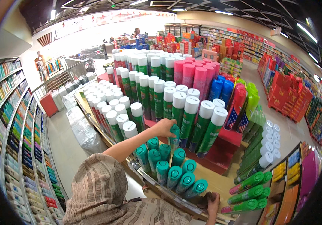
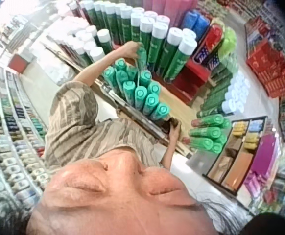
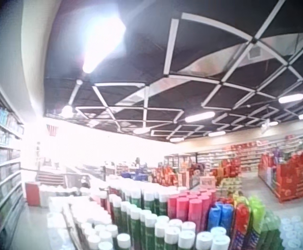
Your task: The person uses a brown cloth to wipe the tops of various aerosol cans arranged on a display shelf. They systematically clean the green, white, and red cans, moving from one section to another while maintaining a consistent wiping motion.
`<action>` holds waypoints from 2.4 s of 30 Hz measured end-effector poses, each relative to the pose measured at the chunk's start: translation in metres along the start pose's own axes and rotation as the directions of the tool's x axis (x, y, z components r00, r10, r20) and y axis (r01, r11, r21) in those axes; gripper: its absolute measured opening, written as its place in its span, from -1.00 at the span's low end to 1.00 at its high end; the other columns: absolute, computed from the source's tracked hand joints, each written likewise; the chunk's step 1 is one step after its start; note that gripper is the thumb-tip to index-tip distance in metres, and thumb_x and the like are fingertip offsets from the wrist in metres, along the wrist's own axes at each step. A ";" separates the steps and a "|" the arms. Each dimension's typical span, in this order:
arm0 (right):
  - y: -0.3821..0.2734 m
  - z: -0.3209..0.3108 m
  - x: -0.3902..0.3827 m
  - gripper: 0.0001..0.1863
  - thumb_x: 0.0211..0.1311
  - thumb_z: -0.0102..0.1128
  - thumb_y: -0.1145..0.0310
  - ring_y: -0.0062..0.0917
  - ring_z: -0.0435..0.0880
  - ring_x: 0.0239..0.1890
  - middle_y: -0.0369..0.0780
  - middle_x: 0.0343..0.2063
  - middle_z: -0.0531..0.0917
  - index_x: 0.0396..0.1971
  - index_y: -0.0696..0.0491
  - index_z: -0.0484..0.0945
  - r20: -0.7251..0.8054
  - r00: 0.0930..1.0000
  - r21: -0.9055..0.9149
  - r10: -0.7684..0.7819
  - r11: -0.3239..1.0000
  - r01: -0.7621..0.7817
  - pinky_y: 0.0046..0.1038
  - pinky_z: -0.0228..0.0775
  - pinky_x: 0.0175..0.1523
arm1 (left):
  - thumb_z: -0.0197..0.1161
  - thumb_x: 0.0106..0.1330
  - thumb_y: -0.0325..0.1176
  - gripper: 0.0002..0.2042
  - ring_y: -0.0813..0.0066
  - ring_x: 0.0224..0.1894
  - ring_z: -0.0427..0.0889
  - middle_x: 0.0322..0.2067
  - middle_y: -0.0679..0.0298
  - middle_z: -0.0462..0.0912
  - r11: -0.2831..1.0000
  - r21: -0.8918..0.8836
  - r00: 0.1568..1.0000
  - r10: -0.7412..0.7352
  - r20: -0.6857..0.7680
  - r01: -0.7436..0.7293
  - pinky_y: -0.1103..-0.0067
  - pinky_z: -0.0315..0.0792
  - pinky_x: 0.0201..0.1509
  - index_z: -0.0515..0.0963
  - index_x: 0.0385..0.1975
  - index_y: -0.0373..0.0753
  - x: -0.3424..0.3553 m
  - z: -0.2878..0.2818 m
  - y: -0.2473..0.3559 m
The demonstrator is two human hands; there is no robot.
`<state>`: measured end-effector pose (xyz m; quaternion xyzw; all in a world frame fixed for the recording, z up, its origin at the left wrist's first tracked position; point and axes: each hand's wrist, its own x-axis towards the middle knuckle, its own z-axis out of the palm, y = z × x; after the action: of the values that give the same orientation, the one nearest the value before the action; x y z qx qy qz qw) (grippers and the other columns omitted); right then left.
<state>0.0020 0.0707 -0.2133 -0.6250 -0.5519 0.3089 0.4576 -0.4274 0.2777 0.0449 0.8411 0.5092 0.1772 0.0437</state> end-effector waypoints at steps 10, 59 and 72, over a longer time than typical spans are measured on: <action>0.009 -0.008 0.013 -0.58 0.00 0.31 0.52 -0.39 0.56 -0.15 -0.11 -0.23 0.58 -0.10 0.11 0.40 0.100 0.994 -0.034 0.032 0.999 -0.029 -0.39 0.38 -0.01 | 0.44 -0.09 -0.14 -0.37 -0.04 -0.28 0.59 -0.39 -0.07 0.60 0.975 -0.154 0.985 0.169 0.047 -0.160 0.24 0.46 -0.20 0.40 -0.04 -0.36 0.019 -0.019 0.058; -0.172 0.022 0.112 -0.53 0.08 0.22 0.51 -0.14 0.56 -0.01 0.00 -0.12 0.59 0.06 0.11 0.44 -0.043 0.948 0.032 -0.316 0.948 0.318 -0.24 0.42 0.03 | 0.53 -0.37 -0.45 0.06 -0.13 -0.23 0.57 -0.33 -0.13 0.58 0.824 -0.376 0.855 0.501 0.134 -0.424 0.28 0.46 -0.21 -0.02 0.23 -0.46 0.055 0.117 0.181; -0.167 0.025 0.107 -0.51 0.13 0.21 0.48 -0.20 0.55 0.02 -0.04 0.05 0.50 0.11 0.14 0.40 -0.102 0.831 -0.190 -0.546 0.831 0.523 -0.31 0.43 0.06 | 0.55 -0.39 -0.47 0.13 -0.15 -0.20 0.55 -0.32 -0.16 0.57 0.847 -0.398 0.870 0.452 0.196 -0.351 0.26 0.47 -0.20 -0.07 0.27 -0.43 0.050 0.122 0.177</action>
<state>-0.0666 0.1762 -0.0578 -0.5004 -0.6905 0.0760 0.5168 -0.2153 0.2499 -0.0114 0.9245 0.2685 0.1484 0.2262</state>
